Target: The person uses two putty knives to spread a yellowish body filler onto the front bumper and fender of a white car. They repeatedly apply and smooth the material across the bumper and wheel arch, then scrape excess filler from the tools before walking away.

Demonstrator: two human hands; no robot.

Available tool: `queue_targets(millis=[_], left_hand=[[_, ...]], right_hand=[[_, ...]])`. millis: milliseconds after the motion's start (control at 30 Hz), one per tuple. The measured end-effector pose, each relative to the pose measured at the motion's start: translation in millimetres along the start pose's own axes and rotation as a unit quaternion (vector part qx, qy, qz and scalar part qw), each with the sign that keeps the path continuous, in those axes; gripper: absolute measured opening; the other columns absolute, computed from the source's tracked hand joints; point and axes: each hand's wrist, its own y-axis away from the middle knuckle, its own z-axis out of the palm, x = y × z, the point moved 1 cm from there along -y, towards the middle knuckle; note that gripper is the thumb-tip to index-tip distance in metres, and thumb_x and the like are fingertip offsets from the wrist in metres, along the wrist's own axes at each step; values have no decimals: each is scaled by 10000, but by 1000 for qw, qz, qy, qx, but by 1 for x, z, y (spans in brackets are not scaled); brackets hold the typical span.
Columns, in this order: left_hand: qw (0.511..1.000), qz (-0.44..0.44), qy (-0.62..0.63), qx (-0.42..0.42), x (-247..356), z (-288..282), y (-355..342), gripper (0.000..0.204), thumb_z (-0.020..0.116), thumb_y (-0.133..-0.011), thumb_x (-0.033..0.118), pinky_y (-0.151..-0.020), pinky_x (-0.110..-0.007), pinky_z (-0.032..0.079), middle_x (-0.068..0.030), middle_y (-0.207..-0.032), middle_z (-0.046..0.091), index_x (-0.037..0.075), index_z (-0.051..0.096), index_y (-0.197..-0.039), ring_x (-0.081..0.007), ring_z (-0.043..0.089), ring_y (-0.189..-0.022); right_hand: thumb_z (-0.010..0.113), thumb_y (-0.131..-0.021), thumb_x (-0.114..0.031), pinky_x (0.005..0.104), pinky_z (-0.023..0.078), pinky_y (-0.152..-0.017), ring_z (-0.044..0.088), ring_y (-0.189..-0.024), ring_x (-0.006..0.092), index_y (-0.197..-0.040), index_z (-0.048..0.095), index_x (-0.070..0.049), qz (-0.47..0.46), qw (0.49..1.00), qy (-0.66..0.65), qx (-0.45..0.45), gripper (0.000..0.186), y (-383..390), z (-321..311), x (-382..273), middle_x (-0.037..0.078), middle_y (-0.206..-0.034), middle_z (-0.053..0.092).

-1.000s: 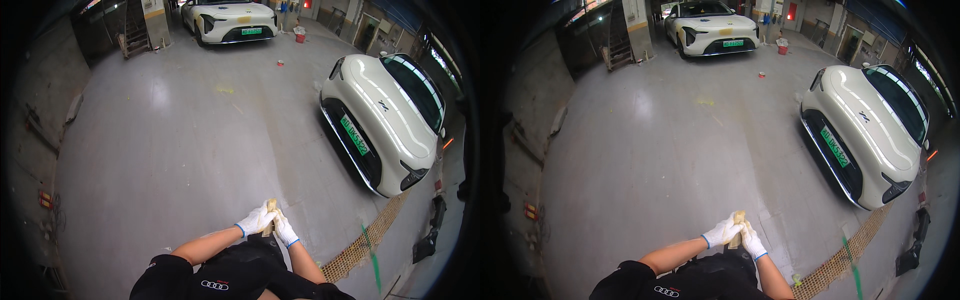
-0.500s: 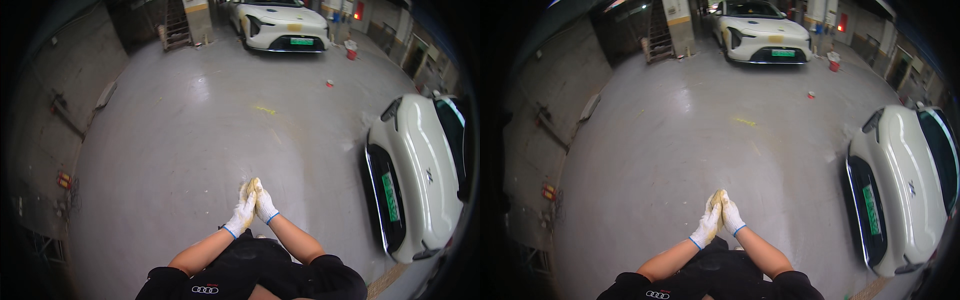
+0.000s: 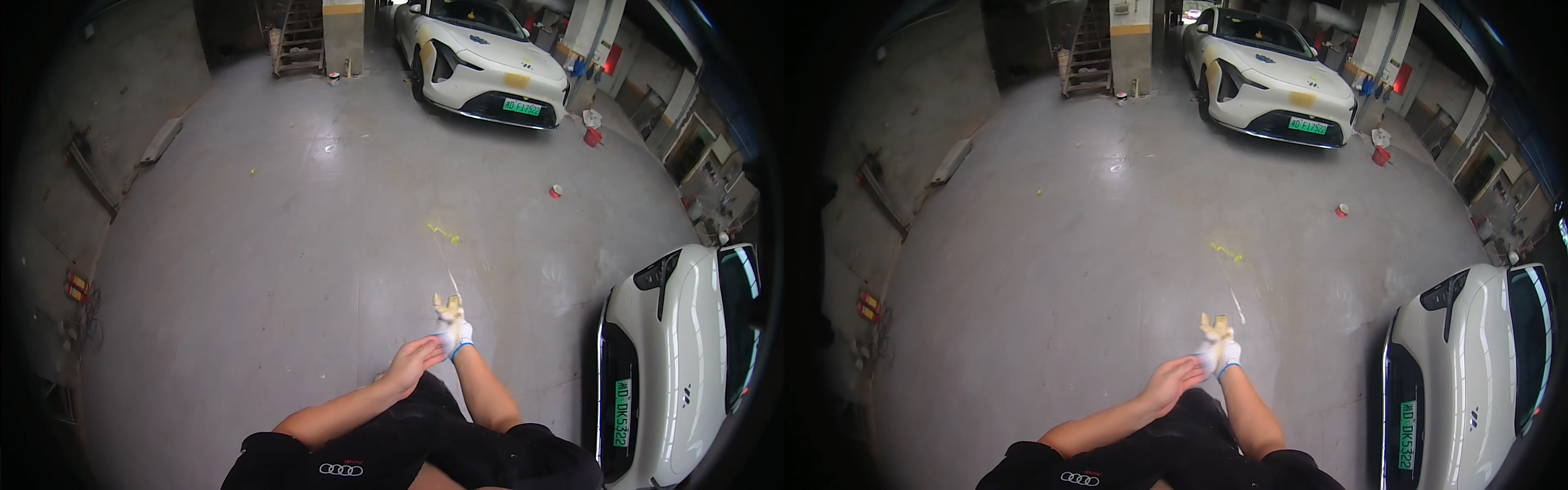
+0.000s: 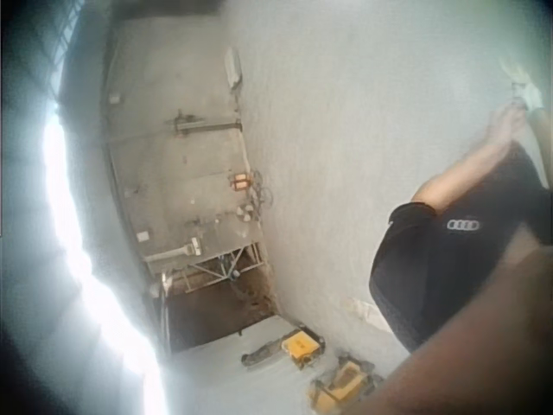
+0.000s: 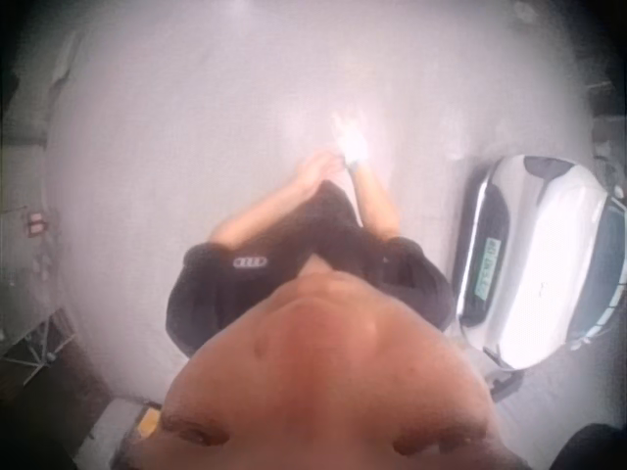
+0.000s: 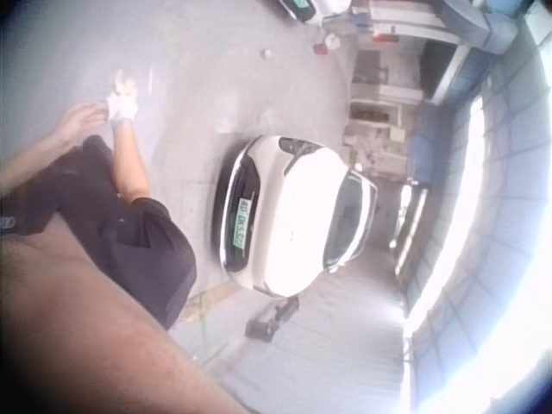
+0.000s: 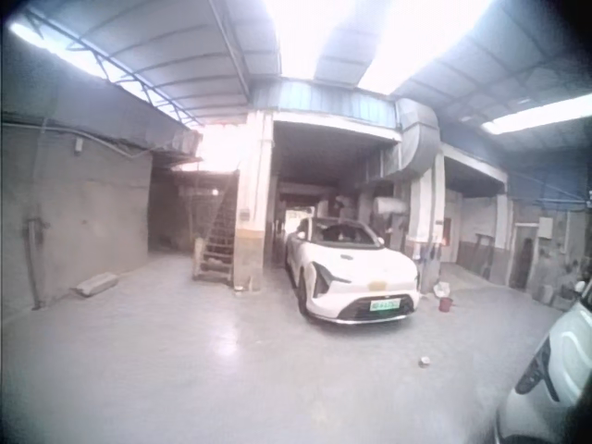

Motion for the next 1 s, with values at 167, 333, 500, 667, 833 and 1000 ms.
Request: queue_targets(millis=[167, 333, 500, 667, 833, 1000], left_hand=[[995, -3, -58, 84, 46, -75, -93, 437, 587, -1112, 283, -1174, -405, 440, -155, -1440, 636, -7, 582, -1438, -247, 579, -1386], [971, -133, -125, 153, 65, -174, -219, 493, 642, -1082, 371, -1072, -361, 484, -123, -1340, 680, -8, 604, -1394, -213, 629, -1251], [944, -21, -191, 267, 150, -269, -305, 443, 620, -1094, 392, -914, -332, 521, -99, -1099, 723, -38, 688, -1178, -157, 659, -1024], [895, 113, -109, 417, 235, -333, -371, 361, 594, -1108, 348, -855, -338, 539, -60, -1003, 707, 5, 683, -1175, -140, 652, -981], [870, 125, 3, 477, 274, -451, -454, 245, 648, -1082, 300, -681, -344, 562, -28, -926, 703, 62, 690, -1121, -147, 680, -792], [894, 58, -40, 443, 344, -578, -562, 308, 613, -1073, 295, -753, -382, 614, -108, -1009, 737, 30, 689, -1209, -229, 739, -859]], right_hand=[[590, -1080, -472, 380, 415, -487, 562, -589, 186, -1133, 666, -244, 166, 975, -146, 19, 245, -69, 34, 1, -49, -801, 586], [590, -1095, -306, 353, 563, -756, 697, -948, 228, -1309, 676, -105, 138, 950, -108, -258, 306, -167, 163, 37, 53, -1110, 718], [668, -1053, -217, 383, 600, -885, 714, -1057, 211, -1333, 653, -19, 231, 930, -85, -273, 343, -261, 297, -24, 114, -1257, 726], [760, -949, -480, 403, 590, -913, 741, -1100, 299, -1339, 590, -2, -27, 893, 303, -330, 640, -308, 420, -125, 203, -1212, 742], [690, -953, -253, 507, 563, -922, 713, -1080, 460, -1249, 626, 24, -180, 647, 511, -536, 411, -380, 507, -168, 284, -1109, 732], [617, -950, -137, 548, 542, -918, 687, -1060, 488, -1180, 650, 36, -214, 530, 525, -630, 290, -444, 575, -206, 301, -1103, 714]])
